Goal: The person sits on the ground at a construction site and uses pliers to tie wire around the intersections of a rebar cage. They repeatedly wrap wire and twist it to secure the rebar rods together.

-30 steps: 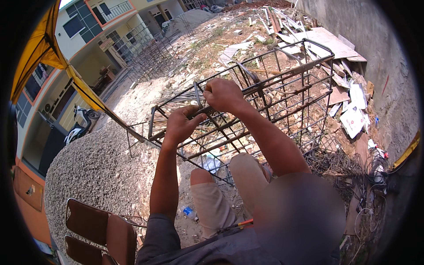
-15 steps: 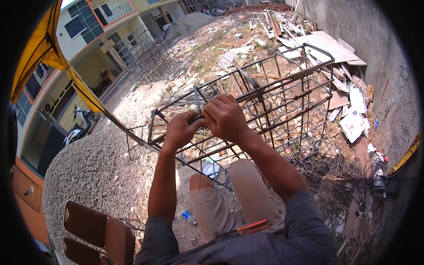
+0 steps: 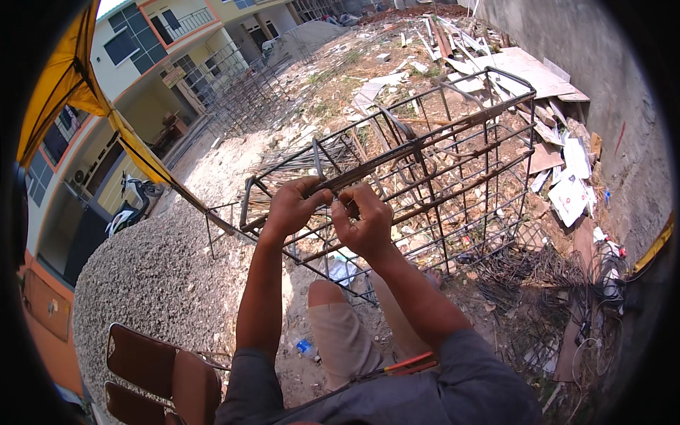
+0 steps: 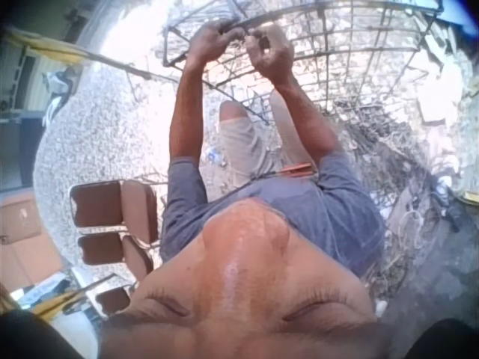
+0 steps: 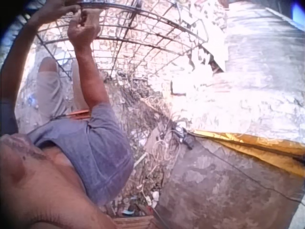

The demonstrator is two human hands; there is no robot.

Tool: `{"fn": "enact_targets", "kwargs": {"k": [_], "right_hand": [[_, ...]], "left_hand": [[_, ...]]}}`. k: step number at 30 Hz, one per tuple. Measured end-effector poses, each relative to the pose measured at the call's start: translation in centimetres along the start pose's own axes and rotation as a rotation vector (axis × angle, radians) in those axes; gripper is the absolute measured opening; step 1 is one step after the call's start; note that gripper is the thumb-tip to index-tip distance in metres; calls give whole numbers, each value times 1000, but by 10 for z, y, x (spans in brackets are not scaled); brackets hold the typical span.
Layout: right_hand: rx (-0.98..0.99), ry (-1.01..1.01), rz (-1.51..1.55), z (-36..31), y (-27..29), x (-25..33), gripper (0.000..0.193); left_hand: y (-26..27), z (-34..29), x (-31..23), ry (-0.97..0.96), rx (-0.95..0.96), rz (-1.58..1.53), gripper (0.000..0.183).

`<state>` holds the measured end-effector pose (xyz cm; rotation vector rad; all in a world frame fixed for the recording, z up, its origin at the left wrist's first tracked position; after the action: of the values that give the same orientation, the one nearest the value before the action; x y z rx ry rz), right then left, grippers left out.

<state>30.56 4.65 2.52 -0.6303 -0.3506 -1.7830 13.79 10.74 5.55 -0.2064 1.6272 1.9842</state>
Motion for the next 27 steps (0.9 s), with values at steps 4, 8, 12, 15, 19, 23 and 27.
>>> {"fn": "enact_targets", "kwargs": {"k": [4,8,12,15,19,23,27], "right_hand": [[46,-154,-128,45,8,10,22],[191,-144,-184,55,2,-8,24],[209,-107,-98,35,-8,2,12],[99,-34,-32,7,-15,12,7],[-67,-189,88,-26,-18,-21,7],[-180,-107,70,-36,-24,-22,10],[-211,-49,13,-41,-26,-20,12]], "left_hand": [[0,-4,9,-19,-41,-67,40],[0,0,-1,-21,-17,-37,42],[1,-4,1,-40,-61,1,43],[2,-5,3,-59,-86,27,43],[-2,-4,4,-20,-21,-71,43],[-5,-3,13,-30,2,-129,46],[-5,-3,11,18,44,-213,50]]}}
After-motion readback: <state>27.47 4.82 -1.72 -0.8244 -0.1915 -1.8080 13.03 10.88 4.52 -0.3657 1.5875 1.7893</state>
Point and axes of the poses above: each hand's wrist, its own z-axis towards the middle knuckle, its own y-axis out of the back of the hand, x = y × z, the point moved 7 cm from there along z, towards the middle knuckle, and after that the axes turned 2 degrees about z, right-handed, at the moved point
